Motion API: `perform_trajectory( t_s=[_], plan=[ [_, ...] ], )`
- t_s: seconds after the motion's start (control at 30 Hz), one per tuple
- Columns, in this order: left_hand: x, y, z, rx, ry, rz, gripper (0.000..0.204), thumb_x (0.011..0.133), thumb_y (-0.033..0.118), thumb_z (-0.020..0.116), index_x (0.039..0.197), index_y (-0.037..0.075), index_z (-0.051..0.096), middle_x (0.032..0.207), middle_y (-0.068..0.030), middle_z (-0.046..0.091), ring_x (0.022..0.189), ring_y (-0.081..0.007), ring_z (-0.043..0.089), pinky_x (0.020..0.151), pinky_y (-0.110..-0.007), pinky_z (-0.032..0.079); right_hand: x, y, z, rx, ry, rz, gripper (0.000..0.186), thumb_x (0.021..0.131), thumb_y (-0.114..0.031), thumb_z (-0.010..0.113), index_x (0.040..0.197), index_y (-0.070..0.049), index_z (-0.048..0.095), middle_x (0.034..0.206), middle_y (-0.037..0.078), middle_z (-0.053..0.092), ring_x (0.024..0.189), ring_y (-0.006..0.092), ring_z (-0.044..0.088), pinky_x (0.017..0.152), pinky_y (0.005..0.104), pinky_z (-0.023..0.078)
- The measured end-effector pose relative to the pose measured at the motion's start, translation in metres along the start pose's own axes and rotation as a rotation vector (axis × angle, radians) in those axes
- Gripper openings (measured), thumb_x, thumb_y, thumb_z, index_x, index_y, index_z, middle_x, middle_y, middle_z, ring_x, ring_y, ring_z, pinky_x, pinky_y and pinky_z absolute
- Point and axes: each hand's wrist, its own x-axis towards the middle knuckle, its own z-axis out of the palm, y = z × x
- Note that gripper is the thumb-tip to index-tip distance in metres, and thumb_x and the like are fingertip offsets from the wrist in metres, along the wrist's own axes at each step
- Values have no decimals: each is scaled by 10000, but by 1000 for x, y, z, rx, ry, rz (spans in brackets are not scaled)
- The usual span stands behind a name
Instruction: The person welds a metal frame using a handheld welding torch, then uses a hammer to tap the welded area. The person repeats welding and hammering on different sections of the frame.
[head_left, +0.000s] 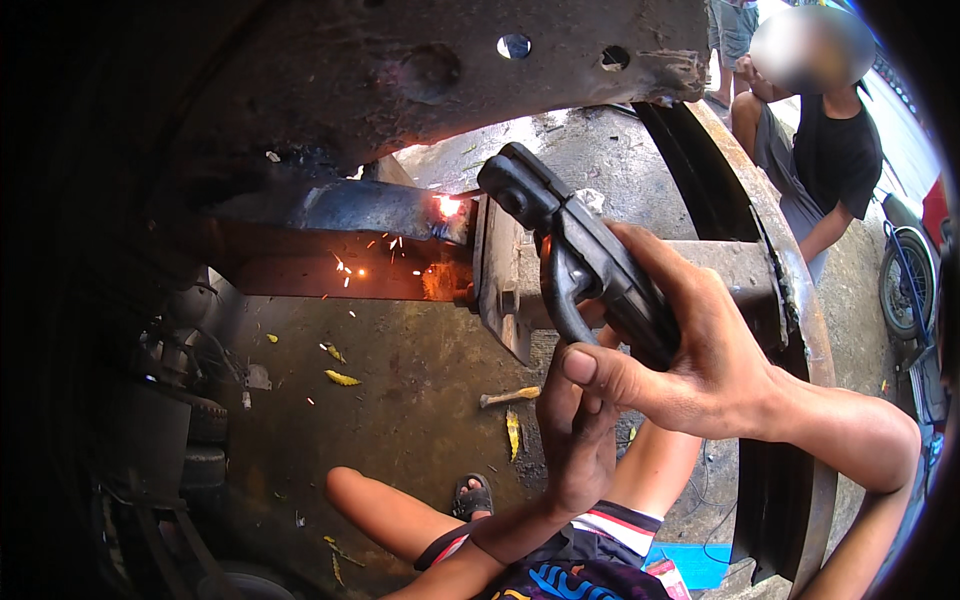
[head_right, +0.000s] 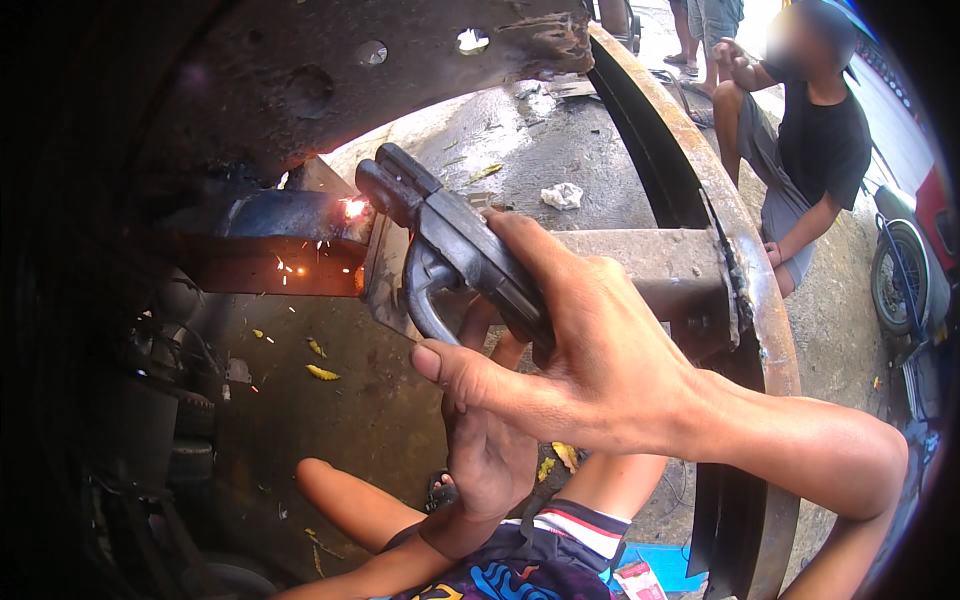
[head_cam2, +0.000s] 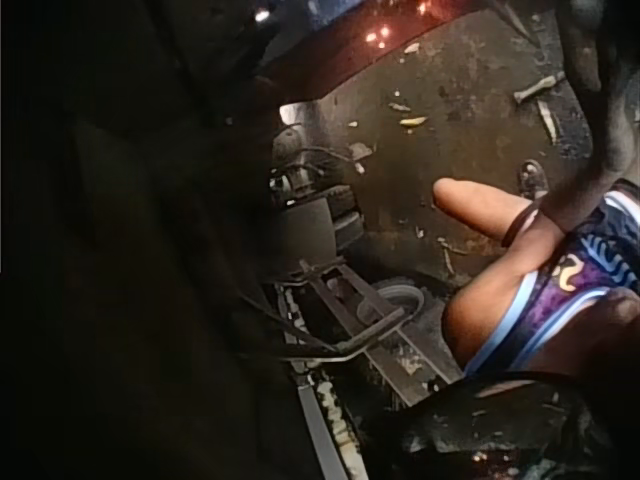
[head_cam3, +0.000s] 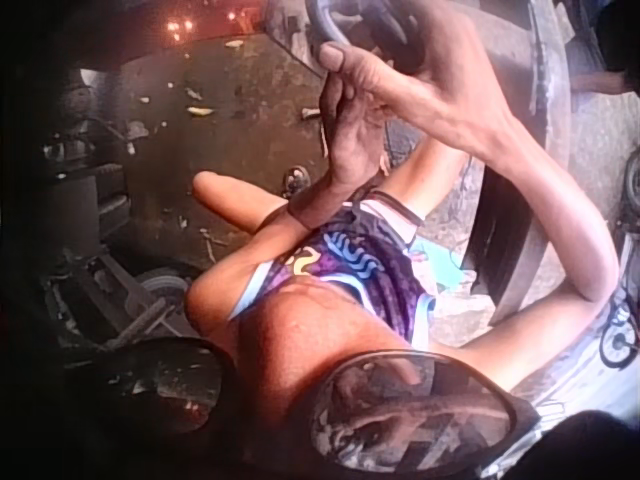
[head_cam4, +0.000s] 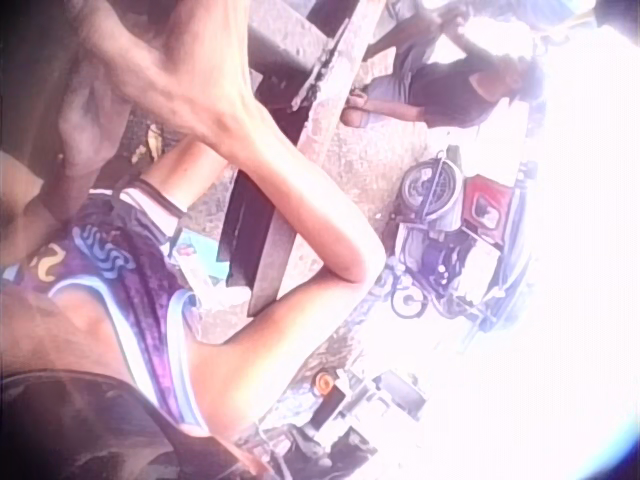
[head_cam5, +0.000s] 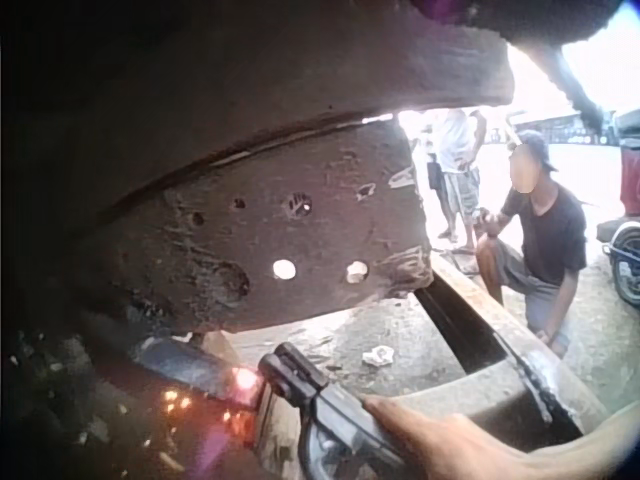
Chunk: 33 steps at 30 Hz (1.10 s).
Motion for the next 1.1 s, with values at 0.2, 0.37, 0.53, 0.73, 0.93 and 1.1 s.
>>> perform_trajectory(
  t_s=[0.2,0.37,0.53,0.73,0.93,1.1],
  plan=[
    [1,0,1,4,6,4,854,943,434,548,1535,31,81,1597,-150,107,1466,-324,190,1184,-483,216,1,2,-1,-3,-9,-10,807,792,-392,792,1328,100,443,899,110,621,814,140,614,705,272,499],
    [-5,0,-4,-29,-9,-50,833,965,414,531,1541,34,64,1594,-153,132,1463,-312,209,1185,-467,216,1,5,1,26,-7,-44,783,795,-389,782,1316,94,454,903,111,619,815,148,619,703,273,500],
    [-4,2,-1,-70,-36,-26,828,974,401,528,1544,35,51,1591,-166,147,1465,-300,214,1185,-438,223,0,3,3,65,-24,-47,805,805,-397,775,1337,103,434,914,116,621,820,150,625,706,276,505],
    [-13,2,2,-91,16,-13,796,976,380,527,1541,40,83,1601,-143,135,1468,-308,208,1191,-460,208,-6,-1,3,58,-32,-52,805,814,-388,773,1342,111,427,906,118,620,811,147,625,698,268,504],
    [-16,2,5,-50,29,11,791,975,385,523,1536,26,97,1594,-147,148,1459,-322,220,1186,-471,217,-12,-4,4,20,-34,-35,785,815,-373,769,1346,97,432,901,112,618,810,149,611,712,280,501],
    [-13,7,6,15,-39,-54,834,953,436,538,1522,-5,118,1550,-199,251,1448,-313,256,1178,-449,215,-18,-8,6,68,66,3,749,810,-401,777,1303,67,463,912,75,598,812,110,565,709,259,468]
  ],
)
